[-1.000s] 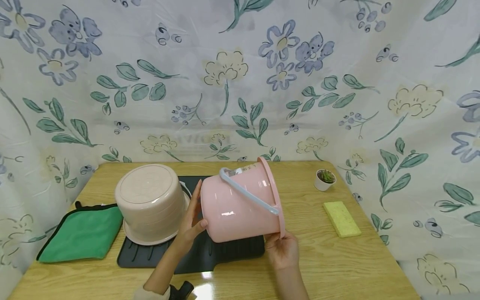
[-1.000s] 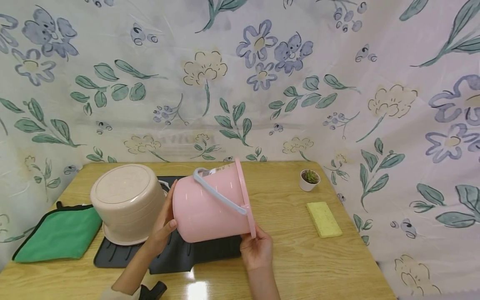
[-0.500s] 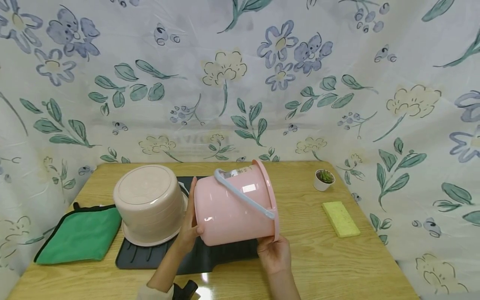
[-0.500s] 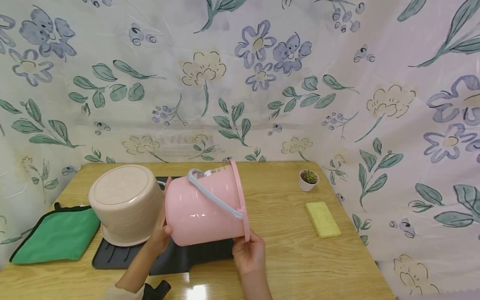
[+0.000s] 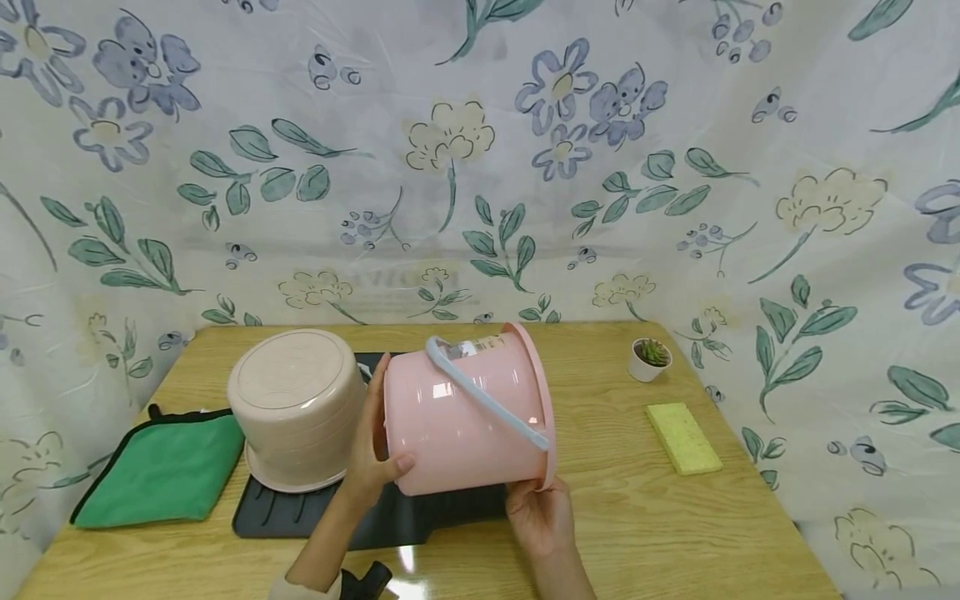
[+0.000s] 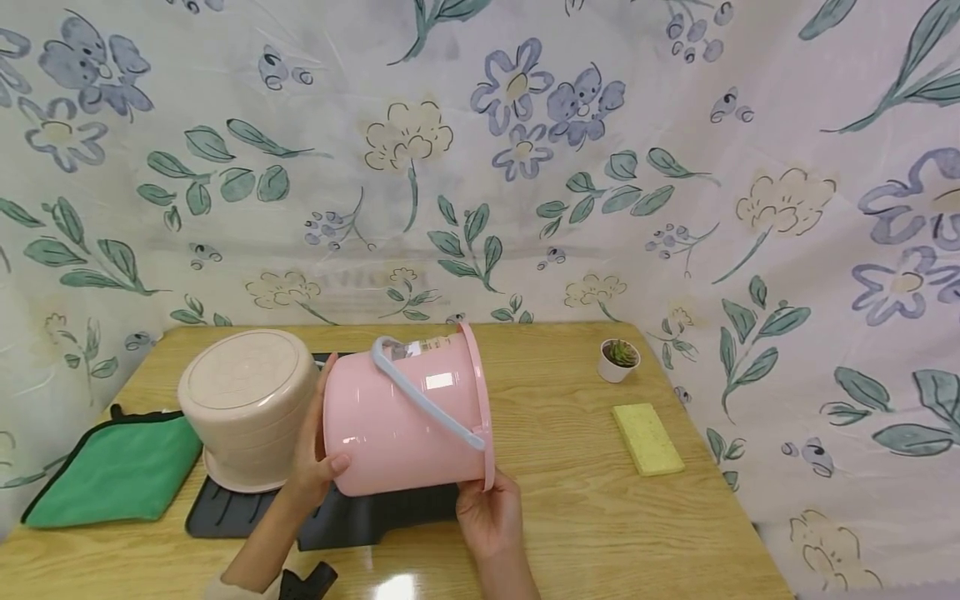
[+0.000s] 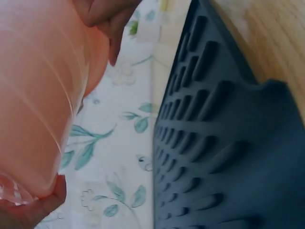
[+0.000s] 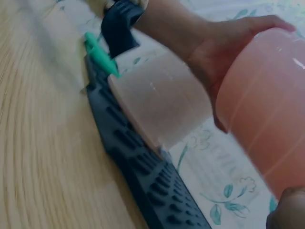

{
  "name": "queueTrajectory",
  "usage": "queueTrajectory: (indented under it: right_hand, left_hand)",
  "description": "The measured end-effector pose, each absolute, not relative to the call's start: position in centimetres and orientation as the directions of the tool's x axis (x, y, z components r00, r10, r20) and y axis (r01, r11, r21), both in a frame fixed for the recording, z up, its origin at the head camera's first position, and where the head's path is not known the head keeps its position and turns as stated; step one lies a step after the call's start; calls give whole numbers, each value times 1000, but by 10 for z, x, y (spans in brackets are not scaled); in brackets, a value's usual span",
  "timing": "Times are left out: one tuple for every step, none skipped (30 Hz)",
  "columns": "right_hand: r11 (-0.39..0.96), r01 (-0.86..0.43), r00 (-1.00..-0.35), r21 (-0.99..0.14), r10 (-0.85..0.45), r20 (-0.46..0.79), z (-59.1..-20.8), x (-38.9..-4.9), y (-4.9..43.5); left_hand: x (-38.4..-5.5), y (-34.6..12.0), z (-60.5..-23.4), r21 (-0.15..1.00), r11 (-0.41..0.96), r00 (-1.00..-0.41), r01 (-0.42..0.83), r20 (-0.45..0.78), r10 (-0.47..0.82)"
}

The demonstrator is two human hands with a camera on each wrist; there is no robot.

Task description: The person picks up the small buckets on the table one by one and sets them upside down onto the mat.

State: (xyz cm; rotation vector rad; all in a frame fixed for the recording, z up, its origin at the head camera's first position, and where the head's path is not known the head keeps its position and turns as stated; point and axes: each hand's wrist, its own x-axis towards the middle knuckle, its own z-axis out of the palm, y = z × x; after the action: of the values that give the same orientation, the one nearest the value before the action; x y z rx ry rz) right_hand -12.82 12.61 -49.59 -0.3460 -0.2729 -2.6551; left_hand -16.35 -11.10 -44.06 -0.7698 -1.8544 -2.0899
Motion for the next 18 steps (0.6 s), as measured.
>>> queueTrajectory:
  right_hand:
    - [-885, 459, -861, 83, -420, 286, -496, -128, 127]
    - [-891, 454, -857, 11, -433, 279, -496, -128, 129]
    - [-892, 446, -852, -74, -449, 268, -495, -129, 131]
    - [-885, 431, -849, -176, -464, 252, -495, -129, 133]
    - [-869, 405, -852, -284, -471, 229, -494, -129, 136]
    - [-842, 374, -858, -388, -473, 202, -492, -130, 138]
    - [-805, 339, -868, -487, -467, 168, -490, -130, 141]
    - [-758, 306, -880, -577, -456, 133, -488, -131, 144]
    - [-707, 278, -891, -651, -443, 100, -486, -132, 147]
    - [-652, 256, -902, -713, -426, 66, -484, -133, 150]
    - [-599, 240, -912, -764, -408, 33, -482, -134, 152]
    - [-548, 227, -920, -805, -391, 7, -480, -135, 155]
    - [-495, 214, -928, -842, -372, -17, -479, -136, 157]
    - [-440, 199, -933, -875, -358, -33, -478, -138, 159]
    - [-385, 186, -939, -904, -340, -48, -477, -139, 161]
    - [-331, 171, -946, -928, -319, -60, -477, -140, 163]
    - [-277, 157, -953, -948, -296, -71, -477, -141, 165]
    - [-220, 141, -958, -965, -275, -77, -477, -143, 166]
  left_hand:
    - [-163, -111, -439, 841, -153, -830, 519, 538, 147]
    - [-163, -111, -436, 840, -139, -831, 525, 541, 131]
    - [-162, -111, -434, 838, -122, -831, 532, 545, 114]
    - [-161, -111, -431, 836, -101, -831, 540, 548, 96]
    - [-160, -111, -427, 835, -77, -832, 545, 550, 80]
    - [-160, -111, -424, 835, -46, -832, 549, 551, 66]
    - [-160, -111, -421, 834, -15, -832, 552, 552, 52]
    - [-160, -112, -419, 831, 20, -830, 557, 555, 44]
    - [-160, -112, -416, 828, 53, -829, 559, 558, 37]
    - [-160, -112, -414, 825, 79, -828, 560, 559, 34]
    - [-160, -113, -412, 821, 104, -827, 561, 561, 31]
    - [-160, -113, -410, 818, 123, -826, 562, 564, 28]
    - [-159, -114, -408, 815, 137, -824, 563, 566, 24]
    - [-159, -115, -406, 811, 144, -821, 567, 571, 20]
    - [-159, -115, -404, 810, 147, -820, 567, 572, 14]
    - [-159, -116, -402, 808, 150, -818, 570, 575, 12]
    - [-159, -116, -400, 805, 154, -816, 572, 578, 8]
    - [-159, -117, -398, 804, 160, -815, 572, 579, 5]
